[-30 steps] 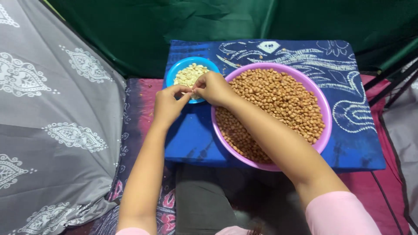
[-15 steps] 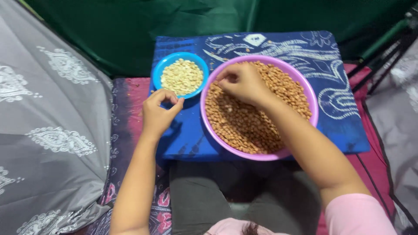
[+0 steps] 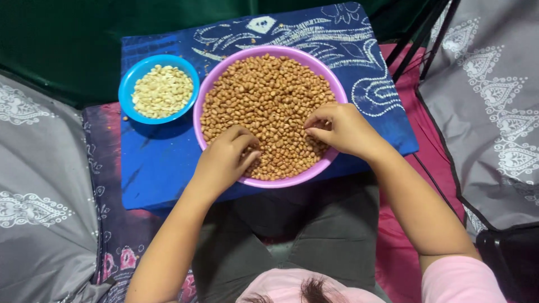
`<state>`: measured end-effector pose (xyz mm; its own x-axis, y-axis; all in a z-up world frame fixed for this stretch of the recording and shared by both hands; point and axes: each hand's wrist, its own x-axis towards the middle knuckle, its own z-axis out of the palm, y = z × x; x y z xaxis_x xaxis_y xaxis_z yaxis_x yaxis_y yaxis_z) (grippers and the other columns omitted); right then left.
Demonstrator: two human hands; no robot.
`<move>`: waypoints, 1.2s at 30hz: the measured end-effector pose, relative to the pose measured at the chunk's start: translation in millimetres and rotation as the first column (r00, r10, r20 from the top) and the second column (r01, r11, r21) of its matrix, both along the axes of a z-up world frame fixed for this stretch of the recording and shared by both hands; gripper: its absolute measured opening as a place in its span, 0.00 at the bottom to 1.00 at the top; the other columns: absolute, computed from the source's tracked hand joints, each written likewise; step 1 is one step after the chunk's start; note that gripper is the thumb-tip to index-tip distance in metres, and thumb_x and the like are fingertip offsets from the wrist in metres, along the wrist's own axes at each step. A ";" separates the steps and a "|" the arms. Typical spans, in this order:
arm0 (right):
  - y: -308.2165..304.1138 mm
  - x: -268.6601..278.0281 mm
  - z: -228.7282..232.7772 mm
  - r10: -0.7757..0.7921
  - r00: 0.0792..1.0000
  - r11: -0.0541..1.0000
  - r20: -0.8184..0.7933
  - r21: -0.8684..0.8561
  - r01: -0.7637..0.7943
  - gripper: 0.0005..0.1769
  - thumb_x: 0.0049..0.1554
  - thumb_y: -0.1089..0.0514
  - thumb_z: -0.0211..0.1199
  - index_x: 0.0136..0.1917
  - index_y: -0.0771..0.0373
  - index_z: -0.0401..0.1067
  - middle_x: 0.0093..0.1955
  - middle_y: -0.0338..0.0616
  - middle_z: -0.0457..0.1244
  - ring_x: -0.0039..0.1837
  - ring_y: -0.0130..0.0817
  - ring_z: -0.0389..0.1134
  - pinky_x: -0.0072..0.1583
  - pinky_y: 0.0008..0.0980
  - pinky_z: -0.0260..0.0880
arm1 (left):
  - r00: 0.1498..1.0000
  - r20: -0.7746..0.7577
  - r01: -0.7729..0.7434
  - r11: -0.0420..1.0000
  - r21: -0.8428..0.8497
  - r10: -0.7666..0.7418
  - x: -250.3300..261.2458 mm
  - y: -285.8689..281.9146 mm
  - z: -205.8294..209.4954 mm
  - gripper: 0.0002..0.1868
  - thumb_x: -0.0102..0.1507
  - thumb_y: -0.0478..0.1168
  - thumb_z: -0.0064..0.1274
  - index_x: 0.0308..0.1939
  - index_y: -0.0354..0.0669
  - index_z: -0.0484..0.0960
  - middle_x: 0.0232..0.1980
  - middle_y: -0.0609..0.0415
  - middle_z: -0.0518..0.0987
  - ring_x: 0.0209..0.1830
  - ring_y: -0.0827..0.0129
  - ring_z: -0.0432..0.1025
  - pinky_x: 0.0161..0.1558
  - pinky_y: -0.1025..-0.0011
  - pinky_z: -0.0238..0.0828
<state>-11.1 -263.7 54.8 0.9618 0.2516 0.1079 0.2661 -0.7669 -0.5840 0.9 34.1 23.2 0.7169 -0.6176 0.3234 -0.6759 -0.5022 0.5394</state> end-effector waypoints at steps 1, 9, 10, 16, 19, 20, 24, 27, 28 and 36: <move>-7.5 1.0 -8.4 -0.004 1.000 1.000 -0.003 0.002 0.004 0.09 0.52 0.59 0.74 0.47 0.54 0.83 0.42 0.44 0.74 0.49 0.45 0.76 0.52 0.40 0.75 | 1.000 -0.003 0.004 1.000 0.002 -0.004 1.5 -2.5 -0.8 0.09 0.61 0.37 0.62 0.45 0.40 0.84 0.48 0.46 0.81 0.51 0.47 0.77 0.53 0.55 0.76; 1.3 2.5 -56.9 -0.023 0.999 0.999 0.043 -0.044 0.025 0.22 0.46 0.53 0.78 0.53 0.57 0.78 0.45 0.45 0.69 0.49 0.48 0.74 0.52 0.42 0.75 | 0.998 -0.018 -0.053 0.993 0.107 0.055 2.8 -27.0 1.7 0.19 0.62 0.42 0.61 0.57 0.49 0.81 0.48 0.49 0.75 0.50 0.49 0.77 0.49 0.57 0.77; 4.4 4.2 -61.9 -0.022 0.999 0.999 0.043 -0.044 0.024 0.22 0.46 0.53 0.78 0.53 0.57 0.78 0.45 0.45 0.69 0.49 0.48 0.74 0.52 0.42 0.75 | 0.998 -0.018 -0.054 0.993 0.106 0.056 4.1 -29.1 0.2 0.19 0.62 0.42 0.61 0.57 0.49 0.81 0.48 0.49 0.75 0.50 0.49 0.77 0.49 0.57 0.77; 22.3 5.7 -50.8 -0.016 1.000 0.969 -0.003 0.246 0.016 0.17 0.48 0.65 0.75 0.52 0.64 0.78 0.42 0.50 0.65 0.42 0.40 0.74 0.41 0.31 0.78 | 0.996 -0.017 -0.087 0.995 0.041 0.088 6.9 -39.1 -5.2 0.14 0.62 0.44 0.63 0.50 0.46 0.84 0.46 0.50 0.76 0.48 0.51 0.78 0.48 0.60 0.77; 21.0 5.1 -39.8 0.002 0.999 0.995 0.050 0.098 -0.007 0.19 0.45 0.59 0.78 0.51 0.61 0.78 0.45 0.47 0.66 0.45 0.43 0.74 0.42 0.36 0.79 | 0.995 0.003 -0.104 0.994 0.037 0.104 7.1 -43.0 -1.1 0.14 0.61 0.43 0.63 0.51 0.47 0.84 0.46 0.50 0.76 0.48 0.50 0.78 0.48 0.58 0.78; 21.4 5.0 -39.3 0.009 1.000 0.982 0.008 0.189 -0.010 0.18 0.46 0.61 0.78 0.50 0.62 0.79 0.43 0.48 0.67 0.44 0.41 0.74 0.42 0.33 0.79 | 0.993 0.026 -0.112 0.993 0.040 0.111 7.4 -45.3 -1.3 0.13 0.62 0.43 0.62 0.49 0.47 0.85 0.46 0.50 0.76 0.47 0.51 0.78 0.47 0.59 0.78; 27.5 8.7 -48.2 -0.008 1.000 0.952 -0.025 0.307 0.015 0.15 0.49 0.65 0.76 0.51 0.65 0.80 0.41 0.49 0.68 0.44 0.37 0.75 0.43 0.29 0.80 | 0.989 0.047 -0.146 0.987 0.070 0.143 12.3 -55.2 -16.1 0.10 0.63 0.44 0.60 0.48 0.50 0.86 0.45 0.54 0.77 0.46 0.55 0.79 0.45 0.62 0.78; 31.6 12.3 -52.9 -0.026 0.998 0.922 -0.063 0.385 0.048 0.15 0.50 0.67 0.75 0.51 0.67 0.79 0.42 0.50 0.67 0.42 0.33 0.74 0.43 0.26 0.80 | 0.980 0.067 -0.190 0.981 0.049 0.186 7.4 -60.5 -8.8 0.10 0.62 0.43 0.60 0.45 0.47 0.84 0.44 0.52 0.76 0.45 0.52 0.78 0.44 0.60 0.78; 32.1 12.6 -53.0 -0.022 0.998 0.921 -0.063 0.386 0.045 0.15 0.50 0.67 0.75 0.51 0.67 0.79 0.42 0.50 0.67 0.42 0.33 0.74 0.43 0.26 0.80 | 0.979 0.067 -0.193 0.980 0.050 0.190 5.8 -61.4 -9.9 0.10 0.62 0.43 0.60 0.45 0.47 0.84 0.44 0.52 0.76 0.45 0.52 0.78 0.44 0.60 0.78; 35.2 10.9 -39.1 -0.021 0.999 0.840 0.041 0.542 -0.005 0.14 0.50 0.68 0.76 0.51 0.64 0.82 0.47 0.50 0.70 0.46 0.33 0.74 0.46 0.27 0.79 | 0.982 0.095 -0.129 0.947 -0.293 0.163 20.1 -53.8 -29.8 0.07 0.59 0.43 0.65 0.39 0.53 0.84 0.43 0.60 0.79 0.42 0.60 0.79 0.41 0.67 0.79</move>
